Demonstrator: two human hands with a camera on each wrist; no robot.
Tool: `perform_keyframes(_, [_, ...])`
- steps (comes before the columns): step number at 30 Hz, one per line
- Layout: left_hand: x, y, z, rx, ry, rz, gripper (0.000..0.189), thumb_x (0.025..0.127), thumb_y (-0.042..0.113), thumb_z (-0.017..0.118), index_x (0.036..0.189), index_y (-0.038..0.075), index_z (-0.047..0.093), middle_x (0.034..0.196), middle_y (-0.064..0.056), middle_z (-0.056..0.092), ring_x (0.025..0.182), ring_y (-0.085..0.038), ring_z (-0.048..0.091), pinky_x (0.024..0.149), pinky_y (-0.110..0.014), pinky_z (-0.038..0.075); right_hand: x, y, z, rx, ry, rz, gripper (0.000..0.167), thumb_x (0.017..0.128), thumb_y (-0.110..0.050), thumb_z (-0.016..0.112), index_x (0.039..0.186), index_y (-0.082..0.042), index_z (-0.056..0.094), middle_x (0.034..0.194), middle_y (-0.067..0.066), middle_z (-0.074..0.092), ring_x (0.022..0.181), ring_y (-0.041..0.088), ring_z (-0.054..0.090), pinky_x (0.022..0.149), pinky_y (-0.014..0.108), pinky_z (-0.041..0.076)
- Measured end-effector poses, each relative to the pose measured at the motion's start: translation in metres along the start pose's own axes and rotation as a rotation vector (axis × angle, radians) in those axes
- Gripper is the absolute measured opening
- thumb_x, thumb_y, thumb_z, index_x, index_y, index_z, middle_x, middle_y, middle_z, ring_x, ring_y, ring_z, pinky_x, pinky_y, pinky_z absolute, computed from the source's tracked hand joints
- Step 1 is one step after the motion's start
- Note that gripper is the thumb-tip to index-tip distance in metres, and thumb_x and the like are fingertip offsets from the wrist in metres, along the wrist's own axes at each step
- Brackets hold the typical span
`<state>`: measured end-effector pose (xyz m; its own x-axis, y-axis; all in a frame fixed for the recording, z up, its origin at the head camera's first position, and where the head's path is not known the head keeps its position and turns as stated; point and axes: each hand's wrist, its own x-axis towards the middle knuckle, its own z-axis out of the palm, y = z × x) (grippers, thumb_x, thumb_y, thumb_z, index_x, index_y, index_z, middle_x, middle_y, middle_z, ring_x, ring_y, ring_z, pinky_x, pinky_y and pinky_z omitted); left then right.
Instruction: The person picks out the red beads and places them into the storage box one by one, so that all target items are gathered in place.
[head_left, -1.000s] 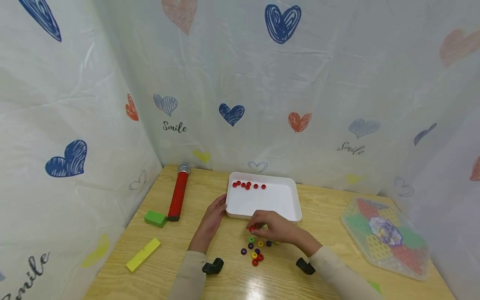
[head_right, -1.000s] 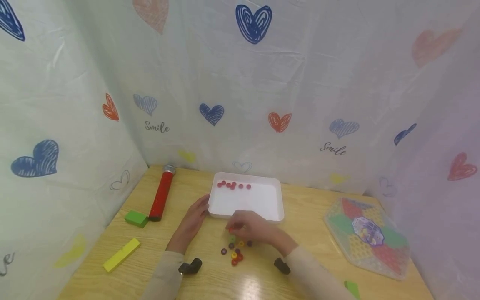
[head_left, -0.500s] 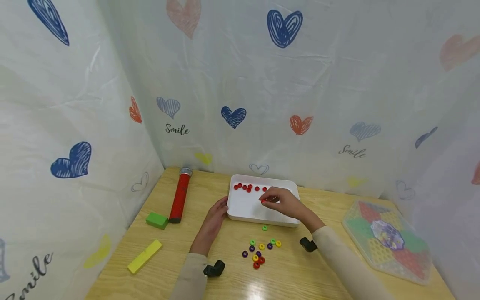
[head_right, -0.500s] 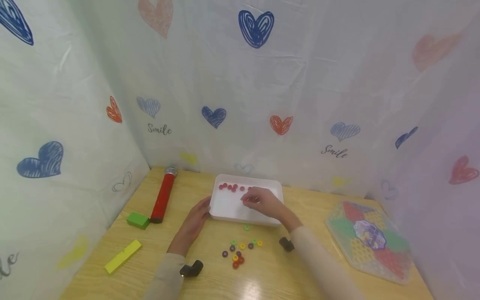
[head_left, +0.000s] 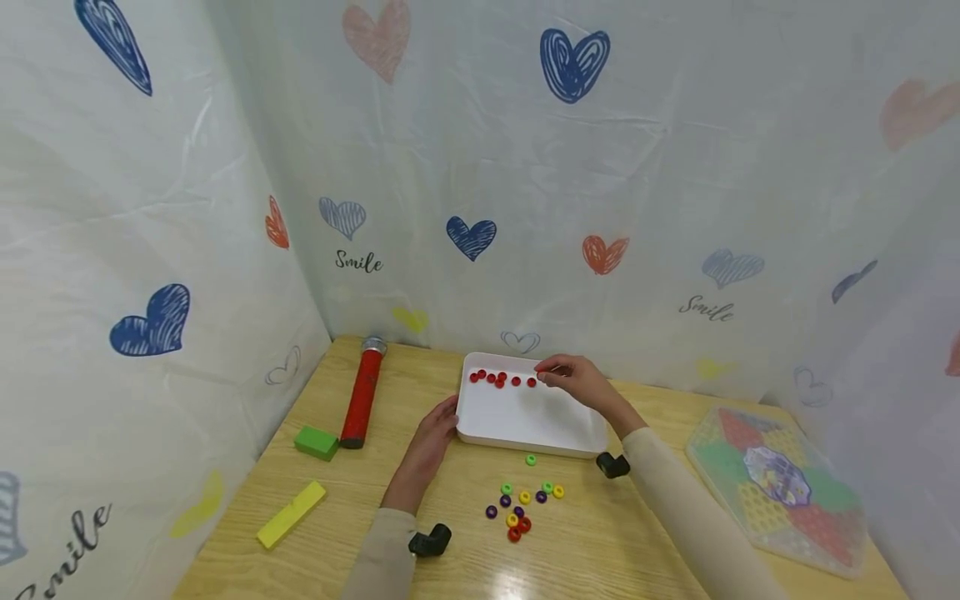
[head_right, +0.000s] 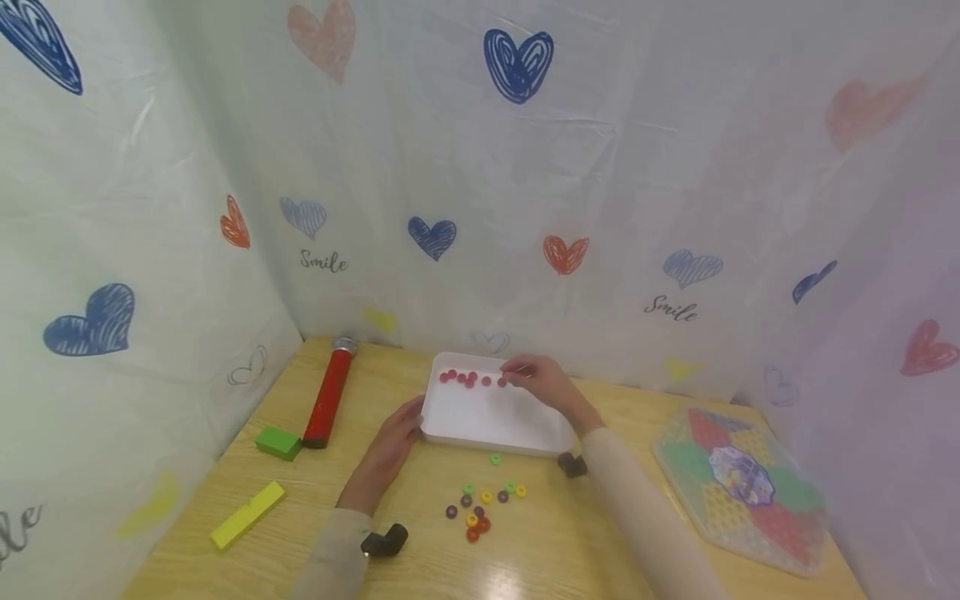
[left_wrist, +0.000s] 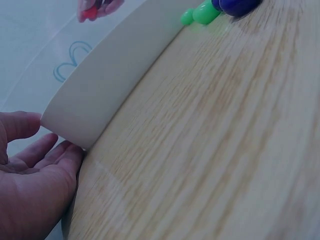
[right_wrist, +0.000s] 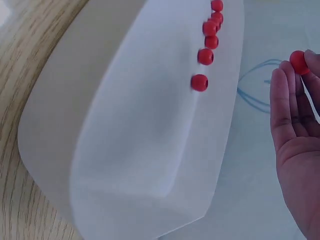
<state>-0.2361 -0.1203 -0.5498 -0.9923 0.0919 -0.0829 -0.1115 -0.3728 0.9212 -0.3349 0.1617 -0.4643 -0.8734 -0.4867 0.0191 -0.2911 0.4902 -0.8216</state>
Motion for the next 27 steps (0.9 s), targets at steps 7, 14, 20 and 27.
perform_keyframes(7, [0.0,-0.001,-0.001,0.01,0.0,0.01,0.05,0.099,0.0,0.039,0.148,-0.004,0.03,0.153,-0.025,0.027,0.144,-0.035,0.024,0.118,-0.049,0.018,0.005,0.008,-0.007,0.055,0.032,0.11,0.034,0.094,-0.021,0.062,0.12,0.001,0.063,0.114,0.019,0.065,0.108,0.041,0.06,0.098,0.054,0.047])
perform_keyframes(14, [-0.001,0.001,-0.001,0.009,-0.012,0.022,0.05,0.099,-0.001,0.039,0.147,-0.005,0.03,0.153,-0.028,0.026,0.143,-0.037,0.023,0.118,-0.049,0.017,0.014,0.024,-0.007,0.035,0.063,0.222,0.032,0.096,-0.02,0.059,0.121,0.001,0.063,0.115,0.018,0.065,0.104,0.031,0.063,0.093,0.041,0.053])
perform_keyframes(20, [-0.003,0.001,0.0,0.013,-0.004,0.017,0.049,0.099,-0.001,0.038,0.147,-0.005,0.029,0.153,-0.027,0.027,0.143,-0.037,0.024,0.118,-0.049,0.019,0.021,0.028,-0.006,0.014,0.088,0.291,0.028,0.096,-0.019,0.059,0.117,-0.002,0.066,0.111,0.013,0.068,0.101,0.026,0.065,0.091,0.036,0.054])
perform_keyframes(27, [-0.002,0.0,0.001,0.015,0.001,0.014,0.049,0.099,0.0,0.038,0.147,-0.005,0.03,0.153,-0.026,0.028,0.143,-0.036,0.025,0.118,-0.048,0.02,0.029,0.03,-0.005,-0.013,0.093,0.343,0.024,0.095,-0.017,0.061,0.112,-0.003,0.069,0.104,0.011,0.069,0.089,0.019,0.064,0.086,0.035,0.056])
